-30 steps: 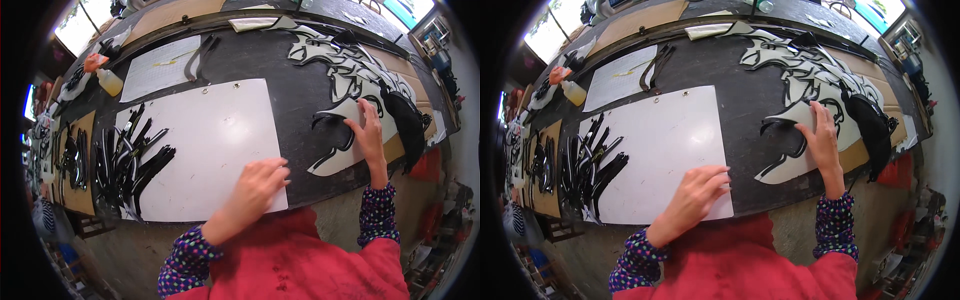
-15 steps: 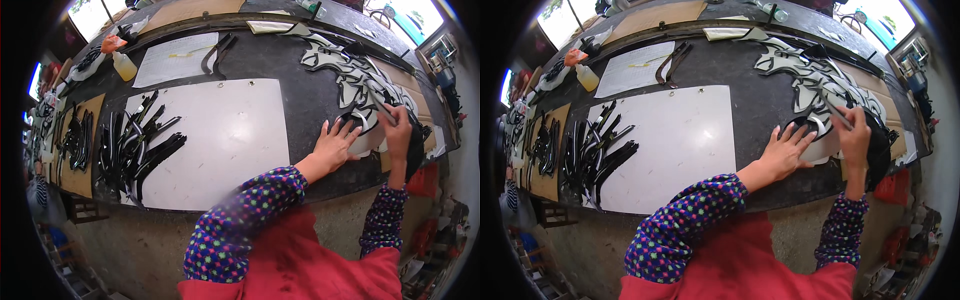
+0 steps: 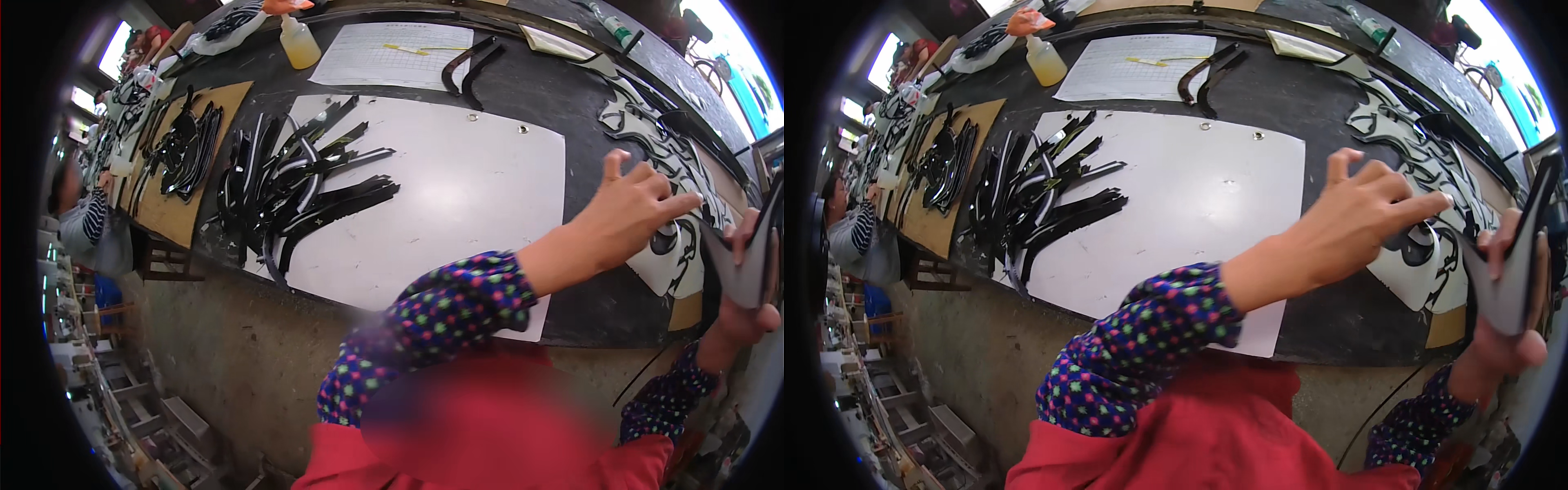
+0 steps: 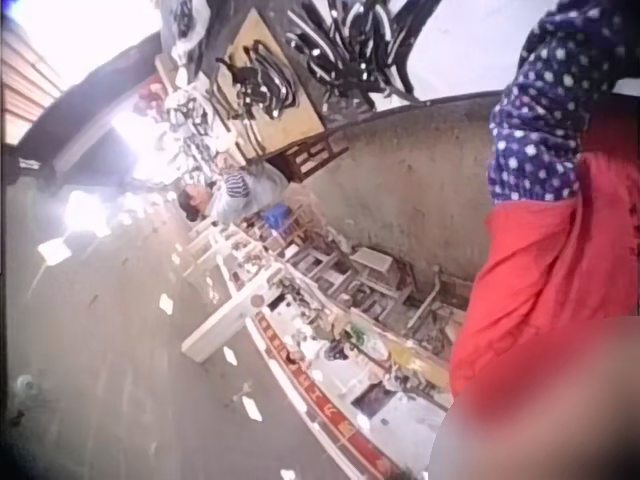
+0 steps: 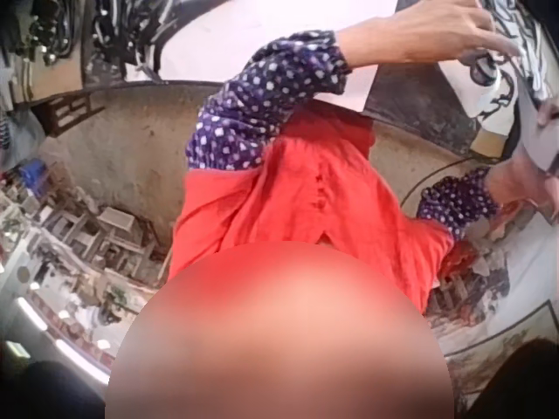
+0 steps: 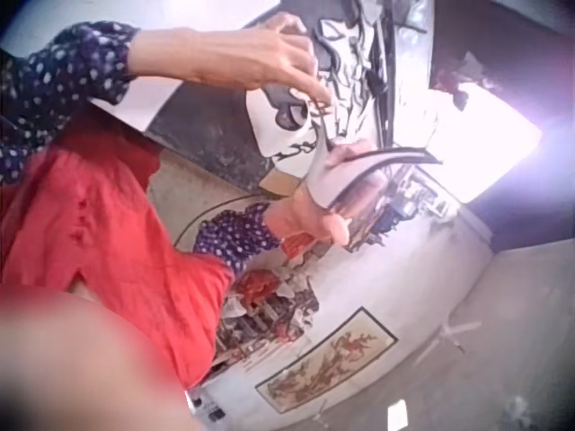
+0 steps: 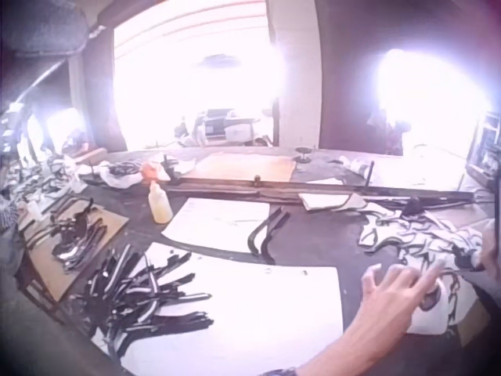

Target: Apply glue to shoe straps and precisely attach them to the shoe upper component on a workbench.

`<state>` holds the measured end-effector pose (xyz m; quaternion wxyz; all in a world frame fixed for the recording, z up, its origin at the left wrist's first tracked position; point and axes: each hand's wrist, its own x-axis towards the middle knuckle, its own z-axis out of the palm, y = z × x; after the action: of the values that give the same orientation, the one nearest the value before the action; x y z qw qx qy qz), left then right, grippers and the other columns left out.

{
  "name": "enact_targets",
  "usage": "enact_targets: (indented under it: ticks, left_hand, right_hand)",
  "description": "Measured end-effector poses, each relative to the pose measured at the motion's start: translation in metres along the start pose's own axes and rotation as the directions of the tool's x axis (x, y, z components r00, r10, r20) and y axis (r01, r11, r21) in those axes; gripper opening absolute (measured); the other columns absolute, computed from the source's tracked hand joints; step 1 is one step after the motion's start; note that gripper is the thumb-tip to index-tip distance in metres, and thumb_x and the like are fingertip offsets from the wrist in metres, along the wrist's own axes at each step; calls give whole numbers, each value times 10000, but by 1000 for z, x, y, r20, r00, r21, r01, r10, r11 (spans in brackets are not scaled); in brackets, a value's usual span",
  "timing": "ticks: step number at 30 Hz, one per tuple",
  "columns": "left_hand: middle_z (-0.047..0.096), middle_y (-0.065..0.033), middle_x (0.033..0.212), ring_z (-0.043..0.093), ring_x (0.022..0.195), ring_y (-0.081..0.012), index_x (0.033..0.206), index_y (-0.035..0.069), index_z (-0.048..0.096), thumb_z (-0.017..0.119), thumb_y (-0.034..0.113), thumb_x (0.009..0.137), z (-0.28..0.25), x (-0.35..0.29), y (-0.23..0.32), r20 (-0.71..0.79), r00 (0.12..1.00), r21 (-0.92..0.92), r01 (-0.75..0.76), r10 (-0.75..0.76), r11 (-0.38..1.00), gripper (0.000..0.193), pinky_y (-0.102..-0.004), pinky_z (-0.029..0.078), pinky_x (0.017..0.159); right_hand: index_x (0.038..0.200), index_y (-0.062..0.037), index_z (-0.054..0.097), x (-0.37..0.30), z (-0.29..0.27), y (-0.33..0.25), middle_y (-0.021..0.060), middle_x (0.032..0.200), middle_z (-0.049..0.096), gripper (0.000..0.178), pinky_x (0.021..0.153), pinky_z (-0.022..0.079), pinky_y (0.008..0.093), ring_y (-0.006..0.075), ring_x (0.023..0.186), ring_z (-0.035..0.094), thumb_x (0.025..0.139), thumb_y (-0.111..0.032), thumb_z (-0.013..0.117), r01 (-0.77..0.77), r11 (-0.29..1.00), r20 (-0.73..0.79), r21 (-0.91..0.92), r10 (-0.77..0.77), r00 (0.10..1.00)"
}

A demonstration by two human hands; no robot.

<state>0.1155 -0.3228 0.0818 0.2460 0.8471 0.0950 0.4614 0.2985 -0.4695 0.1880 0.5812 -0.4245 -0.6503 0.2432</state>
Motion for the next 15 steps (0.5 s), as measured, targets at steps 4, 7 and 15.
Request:
enact_targets:
  ticks: [4,7,15]
  left_hand:
    - [588,-60,1215,539,1187,-232,1345,206,610,625,-9,800,-94,-74,-17,-22,987,329,160,-162,931,586,-500,299,1025]
    - [641,-93,1022,612,991,-280,1002,45,708,618,-51,755,-166,-136,-25,-134,933,517,353,-334,780,280,-396,479,871]
    - [643,-106,1112,627,991,-271,1100,5,684,689,-14,765,-217,-196,-50,12,937,821,190,-349,538,335,-347,535,810]
  right_hand:
    - [843,-77,447,15,58,43,101,925,487,567,806,363,340,180,838,429,880,-596,674,-87,970,-11,-227,87,996]
    - [902,-43,505,25,95,65,122,892,518,351,736,395,364,241,807,474,781,-154,815,290,641,231,-711,-176,957]
    - [1065,-28,631,15,198,120,103,889,581,350,781,457,394,297,837,573,762,-83,799,243,783,506,-573,104,856]
